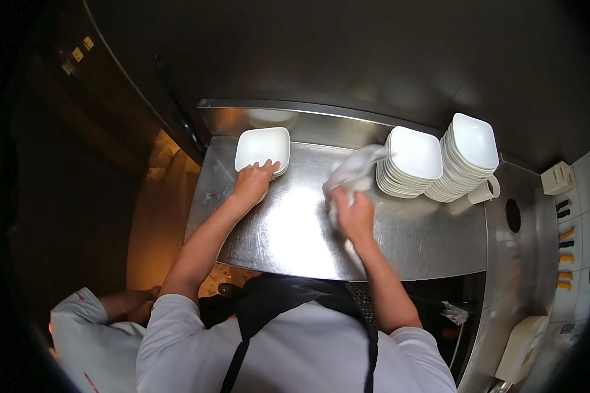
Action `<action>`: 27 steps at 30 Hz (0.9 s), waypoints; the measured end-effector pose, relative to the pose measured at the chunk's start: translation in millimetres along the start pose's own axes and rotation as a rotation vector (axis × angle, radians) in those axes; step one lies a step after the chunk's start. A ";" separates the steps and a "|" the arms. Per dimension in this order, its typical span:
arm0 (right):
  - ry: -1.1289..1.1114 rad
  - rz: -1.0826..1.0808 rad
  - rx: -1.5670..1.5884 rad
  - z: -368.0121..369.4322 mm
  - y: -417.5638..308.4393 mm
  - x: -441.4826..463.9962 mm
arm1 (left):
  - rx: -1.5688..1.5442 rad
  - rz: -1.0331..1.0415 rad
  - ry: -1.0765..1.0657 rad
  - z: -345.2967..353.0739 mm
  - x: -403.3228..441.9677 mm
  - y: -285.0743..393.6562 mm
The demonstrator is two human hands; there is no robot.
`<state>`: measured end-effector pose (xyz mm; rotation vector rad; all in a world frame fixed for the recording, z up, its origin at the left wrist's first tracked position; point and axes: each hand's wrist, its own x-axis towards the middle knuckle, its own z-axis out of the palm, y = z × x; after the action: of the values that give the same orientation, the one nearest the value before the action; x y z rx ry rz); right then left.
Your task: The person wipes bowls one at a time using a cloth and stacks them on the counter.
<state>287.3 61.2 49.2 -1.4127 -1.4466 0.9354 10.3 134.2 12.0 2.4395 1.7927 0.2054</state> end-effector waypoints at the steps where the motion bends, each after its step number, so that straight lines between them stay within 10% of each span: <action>1: -0.028 -0.058 -0.174 11.9 0.9 -13.0 | 0.007 -0.004 -0.052 1.9 1.0 -1.6; 6: -0.521 -0.495 -0.688 73.6 31.3 -80.3 | 0.063 0.015 0.123 8.8 -1.9 -0.4; 17: 0.010 -0.416 -0.803 111.3 95.9 109.2 | -0.485 0.149 0.464 -46.2 -40.9 42.6; 27: 0.247 0.003 -0.923 0.7 112.2 -57.6 | -0.731 0.328 0.230 -30.6 -18.8 76.7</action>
<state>321.6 11.5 -61.5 -2.0799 -1.7580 0.0244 71.6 93.7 54.0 2.1741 1.0670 1.0021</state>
